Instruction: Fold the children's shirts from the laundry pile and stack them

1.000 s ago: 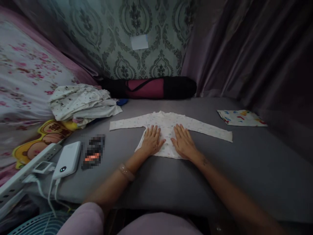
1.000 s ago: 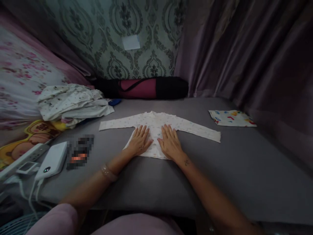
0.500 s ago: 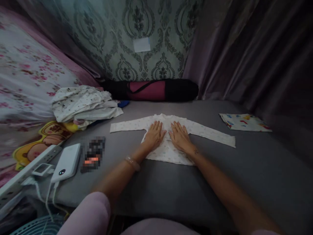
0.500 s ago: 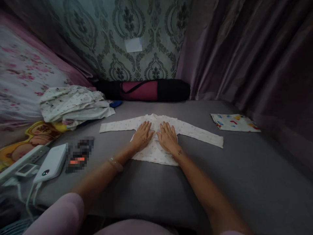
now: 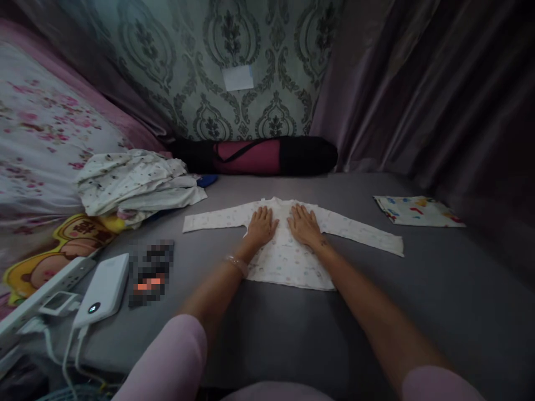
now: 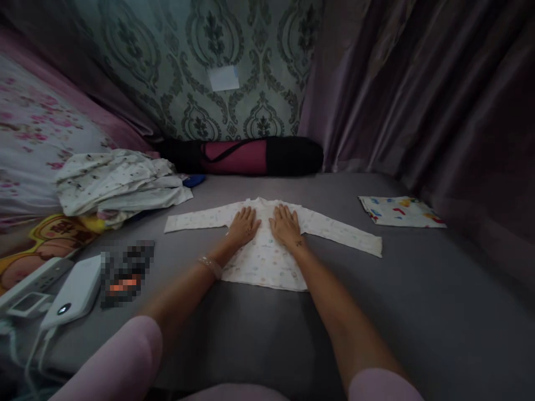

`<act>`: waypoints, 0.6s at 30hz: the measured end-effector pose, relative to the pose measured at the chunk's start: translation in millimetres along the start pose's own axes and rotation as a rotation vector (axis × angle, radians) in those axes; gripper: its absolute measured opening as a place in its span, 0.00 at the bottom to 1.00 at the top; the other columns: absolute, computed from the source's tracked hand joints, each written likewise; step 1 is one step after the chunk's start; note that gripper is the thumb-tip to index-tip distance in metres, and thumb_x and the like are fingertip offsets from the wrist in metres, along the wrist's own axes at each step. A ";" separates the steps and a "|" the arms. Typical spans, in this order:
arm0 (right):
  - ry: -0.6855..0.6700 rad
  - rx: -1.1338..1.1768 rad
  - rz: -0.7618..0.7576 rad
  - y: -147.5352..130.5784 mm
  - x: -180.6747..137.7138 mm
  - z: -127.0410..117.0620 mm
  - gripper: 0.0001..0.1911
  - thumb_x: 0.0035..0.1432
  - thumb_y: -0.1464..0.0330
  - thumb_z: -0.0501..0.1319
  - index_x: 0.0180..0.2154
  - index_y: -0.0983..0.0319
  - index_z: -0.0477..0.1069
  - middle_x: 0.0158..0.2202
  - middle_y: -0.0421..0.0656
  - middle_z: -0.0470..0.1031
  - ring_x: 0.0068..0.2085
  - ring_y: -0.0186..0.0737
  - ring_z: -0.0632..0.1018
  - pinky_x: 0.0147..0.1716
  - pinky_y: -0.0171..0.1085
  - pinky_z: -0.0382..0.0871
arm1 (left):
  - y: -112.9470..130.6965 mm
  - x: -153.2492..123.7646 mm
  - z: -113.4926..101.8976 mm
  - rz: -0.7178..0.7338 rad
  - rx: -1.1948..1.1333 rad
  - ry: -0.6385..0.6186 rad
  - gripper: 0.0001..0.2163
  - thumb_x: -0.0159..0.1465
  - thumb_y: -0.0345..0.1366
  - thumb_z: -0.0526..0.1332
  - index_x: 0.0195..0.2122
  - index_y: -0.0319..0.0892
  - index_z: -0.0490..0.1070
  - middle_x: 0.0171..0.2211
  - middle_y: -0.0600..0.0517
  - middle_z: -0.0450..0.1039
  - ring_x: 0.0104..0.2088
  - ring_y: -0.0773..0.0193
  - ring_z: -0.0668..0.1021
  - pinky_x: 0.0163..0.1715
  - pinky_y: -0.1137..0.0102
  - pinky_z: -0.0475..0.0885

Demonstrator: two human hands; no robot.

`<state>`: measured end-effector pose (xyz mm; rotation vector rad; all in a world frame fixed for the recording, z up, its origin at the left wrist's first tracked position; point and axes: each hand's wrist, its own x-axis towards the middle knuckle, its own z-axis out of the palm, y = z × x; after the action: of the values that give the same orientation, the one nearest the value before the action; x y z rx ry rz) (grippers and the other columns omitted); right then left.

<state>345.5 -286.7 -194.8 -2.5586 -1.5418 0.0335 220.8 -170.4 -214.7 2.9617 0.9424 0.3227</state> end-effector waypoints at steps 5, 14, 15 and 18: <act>-0.097 0.034 -0.003 11.8 10.6 7.6 0.32 0.68 0.58 0.38 0.67 0.69 0.49 0.70 0.50 0.45 0.69 0.47 0.48 0.65 0.50 0.39 | -8.0 7.0 -1.7 0.003 -0.008 -0.038 0.28 0.70 0.48 0.42 0.63 0.33 0.58 0.64 0.37 0.58 0.64 0.48 0.61 0.62 0.57 0.55; -0.045 0.053 0.226 29.9 13.7 7.7 0.36 0.68 0.57 0.37 0.67 0.77 0.46 0.70 0.56 0.44 0.69 0.51 0.46 0.65 0.50 0.39 | -36.7 16.0 4.3 -0.244 -0.008 -0.088 0.32 0.70 0.48 0.41 0.65 0.24 0.52 0.66 0.32 0.52 0.67 0.46 0.56 0.64 0.57 0.51; -0.028 0.066 0.241 32.9 12.2 7.2 0.37 0.68 0.56 0.36 0.67 0.76 0.46 0.70 0.56 0.45 0.69 0.51 0.46 0.65 0.50 0.38 | -40.4 15.1 4.5 -0.259 -0.013 -0.083 0.32 0.70 0.48 0.41 0.65 0.24 0.52 0.66 0.32 0.52 0.67 0.46 0.56 0.64 0.57 0.51; 0.089 0.067 0.353 44.0 6.0 4.9 0.38 0.68 0.55 0.34 0.66 0.76 0.47 0.69 0.58 0.46 0.69 0.52 0.45 0.65 0.52 0.35 | -53.5 9.6 -0.2 -0.352 0.018 0.009 0.33 0.70 0.48 0.40 0.64 0.22 0.53 0.65 0.31 0.54 0.66 0.45 0.57 0.64 0.57 0.50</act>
<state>386.5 -301.0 -205.5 -2.7035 -1.0257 0.0113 198.0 -121.1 -216.8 2.7354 1.4416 0.3166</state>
